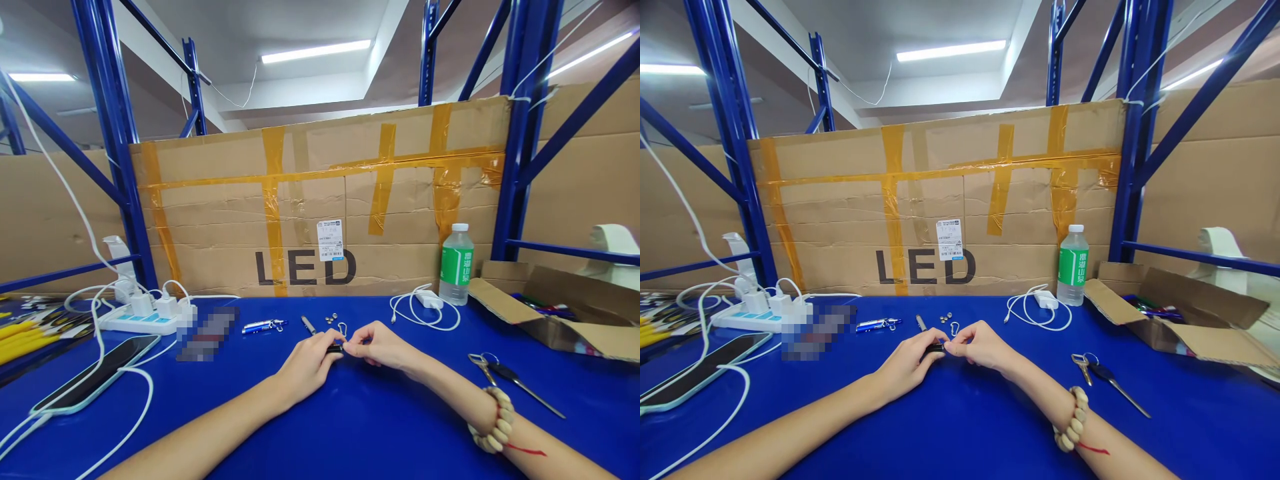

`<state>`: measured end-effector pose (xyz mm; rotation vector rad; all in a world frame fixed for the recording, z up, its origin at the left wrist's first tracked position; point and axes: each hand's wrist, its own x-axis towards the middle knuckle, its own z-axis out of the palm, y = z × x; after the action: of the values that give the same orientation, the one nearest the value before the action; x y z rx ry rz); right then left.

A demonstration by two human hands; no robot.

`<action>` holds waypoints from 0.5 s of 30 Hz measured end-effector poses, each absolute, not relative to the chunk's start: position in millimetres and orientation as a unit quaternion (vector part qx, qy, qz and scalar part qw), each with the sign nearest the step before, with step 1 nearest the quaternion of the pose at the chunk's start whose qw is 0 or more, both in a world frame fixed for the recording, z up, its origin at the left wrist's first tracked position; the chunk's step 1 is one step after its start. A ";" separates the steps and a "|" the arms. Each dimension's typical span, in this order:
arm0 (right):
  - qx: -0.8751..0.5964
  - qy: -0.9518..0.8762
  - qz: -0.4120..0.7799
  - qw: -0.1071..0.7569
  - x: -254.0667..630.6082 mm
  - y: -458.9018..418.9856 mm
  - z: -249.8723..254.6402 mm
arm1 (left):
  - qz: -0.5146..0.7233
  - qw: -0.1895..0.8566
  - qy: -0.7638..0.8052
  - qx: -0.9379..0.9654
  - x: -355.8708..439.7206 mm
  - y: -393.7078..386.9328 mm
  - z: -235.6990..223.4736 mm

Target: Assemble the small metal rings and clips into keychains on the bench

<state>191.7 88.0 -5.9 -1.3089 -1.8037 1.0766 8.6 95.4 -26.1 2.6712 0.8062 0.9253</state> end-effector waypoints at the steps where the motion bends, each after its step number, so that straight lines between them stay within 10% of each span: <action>1: -0.503 -0.688 0.411 0.326 191.6 87.9 -5.9 | 0.313 0.096 0.275 0.904 8.6 95.8 -25.9; 15: -0.470 -0.714 0.378 0.357 194.2 97.4 -13.3 | 0.325 0.058 0.261 0.907 7.8 102.3 -25.2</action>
<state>194.2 97.4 -13.3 -1.2121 -1.8420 0.9761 7.8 102.3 -25.2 2.7496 0.7915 0.9840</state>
